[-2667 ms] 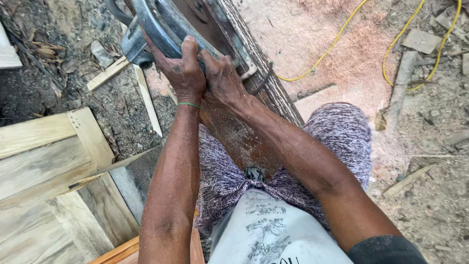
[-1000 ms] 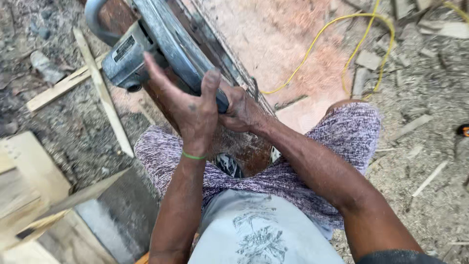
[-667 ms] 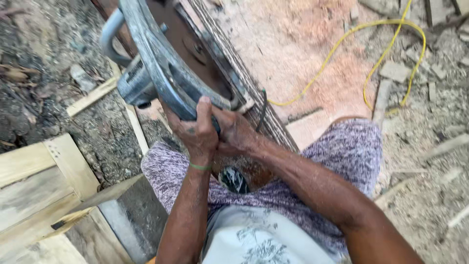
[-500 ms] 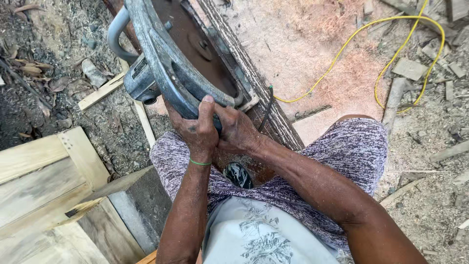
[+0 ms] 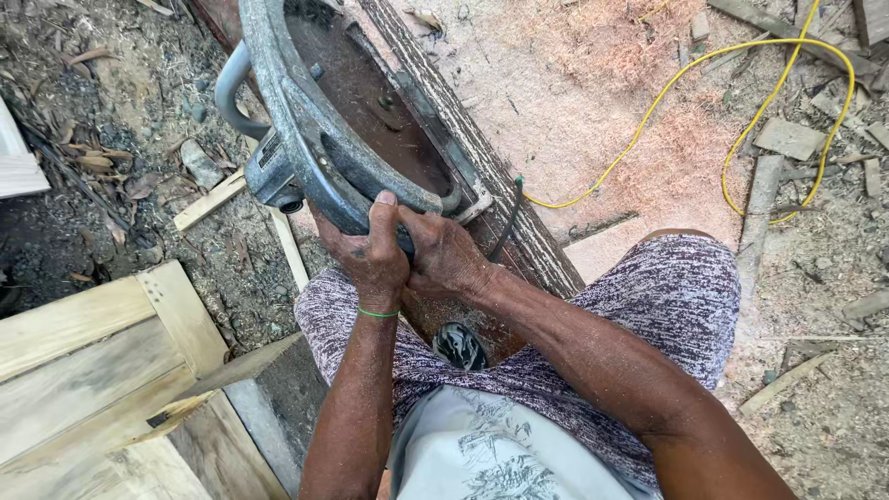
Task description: The person uses a circular saw to cut a long wooden plank. They guide the saw along the length of the wood, creating a straight cut while sawdust accumulates on the ground.
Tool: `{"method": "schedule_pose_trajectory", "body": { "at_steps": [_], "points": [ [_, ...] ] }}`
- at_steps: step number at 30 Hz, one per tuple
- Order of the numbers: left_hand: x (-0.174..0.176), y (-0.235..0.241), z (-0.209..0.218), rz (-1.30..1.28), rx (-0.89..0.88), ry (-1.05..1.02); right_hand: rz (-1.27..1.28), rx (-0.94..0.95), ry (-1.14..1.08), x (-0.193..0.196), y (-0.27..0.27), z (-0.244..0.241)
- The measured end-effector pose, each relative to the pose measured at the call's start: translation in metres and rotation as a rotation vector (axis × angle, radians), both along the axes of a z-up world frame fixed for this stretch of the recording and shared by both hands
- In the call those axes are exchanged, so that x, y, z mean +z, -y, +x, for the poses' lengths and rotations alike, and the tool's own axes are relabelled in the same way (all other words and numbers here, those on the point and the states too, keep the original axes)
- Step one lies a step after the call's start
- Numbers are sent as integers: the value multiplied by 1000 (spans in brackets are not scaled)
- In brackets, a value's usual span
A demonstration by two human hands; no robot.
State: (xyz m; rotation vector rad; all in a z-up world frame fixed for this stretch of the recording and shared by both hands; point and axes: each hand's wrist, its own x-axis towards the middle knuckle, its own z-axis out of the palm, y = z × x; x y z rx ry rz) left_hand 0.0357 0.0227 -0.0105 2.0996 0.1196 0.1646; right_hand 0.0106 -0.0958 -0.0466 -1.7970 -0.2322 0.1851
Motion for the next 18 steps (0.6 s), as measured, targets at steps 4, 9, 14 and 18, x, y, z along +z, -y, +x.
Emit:
{"method": "schedule_pose_trajectory", "body": {
  "at_steps": [4,9,14,18],
  "points": [
    [1,1,3,-19,11,-19,65,-8,-16,2,-1,3],
    [4,2,0,-115,55,-81,27,-10,-45,5,-1,3],
    [4,3,6,862,-250,473,30,-22,30,2,-1,6],
    [10,4,0,-191,28,-68,16,28,-37,0,-6,1]
  ]
}}
